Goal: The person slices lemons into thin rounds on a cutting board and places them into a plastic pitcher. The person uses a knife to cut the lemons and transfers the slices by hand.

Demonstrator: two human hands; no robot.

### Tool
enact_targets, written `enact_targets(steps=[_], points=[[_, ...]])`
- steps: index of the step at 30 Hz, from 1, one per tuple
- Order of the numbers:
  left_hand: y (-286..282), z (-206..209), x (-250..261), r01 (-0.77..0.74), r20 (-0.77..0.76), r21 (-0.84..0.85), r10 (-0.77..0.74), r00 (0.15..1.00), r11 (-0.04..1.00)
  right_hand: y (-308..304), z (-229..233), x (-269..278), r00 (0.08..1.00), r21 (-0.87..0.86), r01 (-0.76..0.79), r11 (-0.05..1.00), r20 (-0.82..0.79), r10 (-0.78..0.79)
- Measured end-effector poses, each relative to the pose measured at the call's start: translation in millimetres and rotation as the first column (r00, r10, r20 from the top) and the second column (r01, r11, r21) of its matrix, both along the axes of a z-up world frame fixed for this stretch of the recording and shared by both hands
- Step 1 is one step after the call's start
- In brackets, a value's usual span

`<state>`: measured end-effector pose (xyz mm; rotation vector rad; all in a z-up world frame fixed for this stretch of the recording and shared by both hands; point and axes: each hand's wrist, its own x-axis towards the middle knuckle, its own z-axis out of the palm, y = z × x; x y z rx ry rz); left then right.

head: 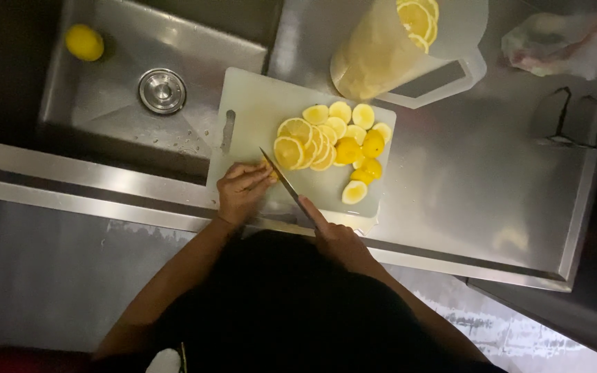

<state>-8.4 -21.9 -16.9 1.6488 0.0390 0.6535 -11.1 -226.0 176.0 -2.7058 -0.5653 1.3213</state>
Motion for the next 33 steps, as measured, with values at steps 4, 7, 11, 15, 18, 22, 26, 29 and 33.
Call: enact_targets(steps=[4, 7, 11, 15, 18, 22, 26, 29, 33], points=[[4.0, 16.6, 0.5, -0.017, -0.024, 0.02, 0.018, 1.0, 1.0, 24.1, 5.1, 19.0, 0.992, 0.053, 0.082, 0.995, -0.098, -0.076], [4.7, 14.5, -2.9, 0.014, -0.017, 0.022, -0.014, 1.0, 1.0, 32.1, -26.2, 21.6, 0.993, 0.252, 0.115, 0.961, -0.01, -0.116], [4.9, 3.1, -1.3, -0.008, -0.017, 0.017, 0.008, 1.0, 1.0, 12.1, -43.2, 11.4, 0.993, 0.239, 0.115, 0.964, -0.018, -0.114], [2.7, 0.3, -3.3, 0.001, -0.062, -0.021, -0.003, 0.998, 1.0, -4.7, -36.4, -7.8, 0.991, 0.095, -0.049, 0.994, 0.131, 0.036], [4.8, 5.6, -2.1, -0.03, -0.019, 0.022, 0.03, 0.999, 0.999, 13.5, -34.3, 5.6, 0.999, 0.146, 0.045, 0.988, -0.011, -0.044], [0.6, 6.1, -4.6, -0.01, -0.017, 0.074, 0.011, 1.0, 0.997, 27.1, -31.4, 16.3, 0.988, 0.235, 0.151, 0.96, -0.063, -0.14], [4.4, 0.3, 3.4, -0.035, -0.014, 0.084, 0.036, 0.999, 0.996, 31.3, -25.0, 21.0, 0.969, 0.344, 0.243, 0.907, -0.134, -0.209], [3.5, 2.4, 4.2, -0.059, -0.037, 0.032, 0.06, 0.997, 0.998, 17.9, -18.8, 17.6, 0.974, 0.308, 0.208, 0.928, -0.148, -0.169], [7.3, 8.9, 5.9, -0.025, 0.015, 0.194, 0.022, 1.0, 0.981, -8.0, -43.4, 19.9, 0.955, 0.361, 0.287, 0.887, -0.178, -0.236]])
